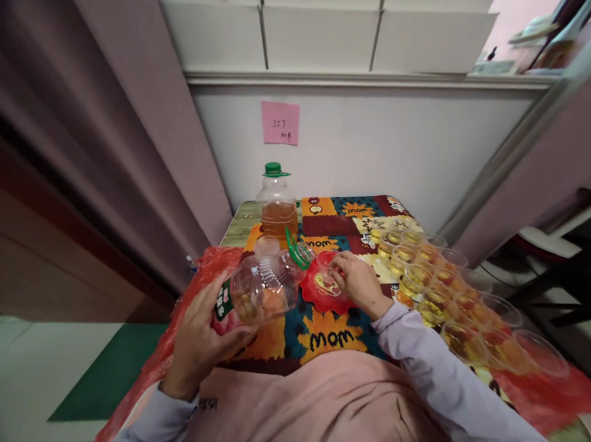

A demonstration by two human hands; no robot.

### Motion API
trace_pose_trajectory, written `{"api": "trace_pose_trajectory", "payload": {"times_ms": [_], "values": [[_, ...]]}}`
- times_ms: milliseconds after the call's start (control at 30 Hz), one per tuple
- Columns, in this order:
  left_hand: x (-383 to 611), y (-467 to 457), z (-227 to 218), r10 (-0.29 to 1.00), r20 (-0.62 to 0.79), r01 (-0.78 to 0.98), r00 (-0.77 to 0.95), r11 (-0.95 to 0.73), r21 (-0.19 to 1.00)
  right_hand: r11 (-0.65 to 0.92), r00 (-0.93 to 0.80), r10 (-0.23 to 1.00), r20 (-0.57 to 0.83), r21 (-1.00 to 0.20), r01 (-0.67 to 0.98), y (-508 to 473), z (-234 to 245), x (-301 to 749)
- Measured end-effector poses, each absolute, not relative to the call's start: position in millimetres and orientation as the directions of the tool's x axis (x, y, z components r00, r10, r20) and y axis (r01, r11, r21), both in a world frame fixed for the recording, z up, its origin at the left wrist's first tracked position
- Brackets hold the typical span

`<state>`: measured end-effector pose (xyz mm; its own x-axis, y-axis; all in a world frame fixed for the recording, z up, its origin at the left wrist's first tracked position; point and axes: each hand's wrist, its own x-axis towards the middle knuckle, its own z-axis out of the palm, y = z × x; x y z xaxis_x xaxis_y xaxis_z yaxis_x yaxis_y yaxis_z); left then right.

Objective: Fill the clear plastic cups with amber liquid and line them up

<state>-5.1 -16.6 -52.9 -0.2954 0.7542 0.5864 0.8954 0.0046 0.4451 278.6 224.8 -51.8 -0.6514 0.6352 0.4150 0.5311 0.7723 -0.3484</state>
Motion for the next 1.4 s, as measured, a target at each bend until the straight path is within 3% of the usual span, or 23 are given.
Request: {"api": "trace_pose_trajectory", "payload": {"times_ms": [233, 467, 600, 667, 733, 800, 867, 967, 1067, 1200, 1333, 1400], "values": [[0, -9, -47, 0.773, 0.57, 0.914, -0.278, 0.03, 0.405, 0.683, -0.594, 0.73, 0.338, -0.403, 0.609, 216, -73, 277], [-1, -8, -45, 0.787, 0.533, 0.907, -0.31, 0.077, 0.413, 0.691, -0.561, 0.722, 0.404, -0.447, 0.568, 209, -70, 283], [-2, -7, -41, 0.773, 0.511, 0.879, -0.375, 0.123, 0.46, 0.625, -0.429, 0.78, 0.455, -0.597, 0.503, 216, -58, 285], [-1, -6, -39, 0.773, 0.496, 0.868, -0.395, 0.139, 0.476, 0.517, -0.245, 0.856, 0.455, -0.77, 0.374, 217, -51, 280], [0, -5, -38, 0.779, 0.483, 0.866, -0.4, 0.147, 0.479, 0.392, -0.006, 0.919, 0.394, -0.913, 0.113, 211, -45, 270], [1, -3, -37, 0.787, 0.478, 0.871, -0.391, 0.148, 0.468, 0.302, 0.109, 0.952, 0.286, -0.938, -0.17, 196, -44, 256], [3, -2, -37, 0.789, 0.48, 0.879, -0.383, 0.151, 0.452, 0.211, 0.013, 0.975, 0.22, -0.913, -0.35, 176, -48, 240], [6, -1, -38, 0.79, 0.489, 0.891, -0.37, 0.153, 0.427, 0.005, -0.32, 0.929, 0.184, -0.872, -0.489, 148, -61, 218], [11, 0, -40, 0.803, 0.488, 0.908, -0.342, 0.148, 0.392, -0.188, -0.539, 0.829, 0.146, -0.836, -0.516, 136, -71, 207], [18, 2, -36, 0.831, 0.463, 0.917, -0.31, 0.132, 0.376, -0.297, -0.6, 0.797, 0.067, -0.822, -0.487, 135, -73, 207], [17, -2, -25, 0.876, 0.401, 0.864, -0.269, 0.035, 0.502, -0.374, -0.578, 0.816, -0.031, -0.789, -0.486, 138, -75, 211], [9, -8, -26, 0.791, 0.401, 0.718, -0.462, 0.068, 0.693, -0.401, -0.562, 0.824, -0.077, -0.779, -0.482, 139, -77, 211]]}}
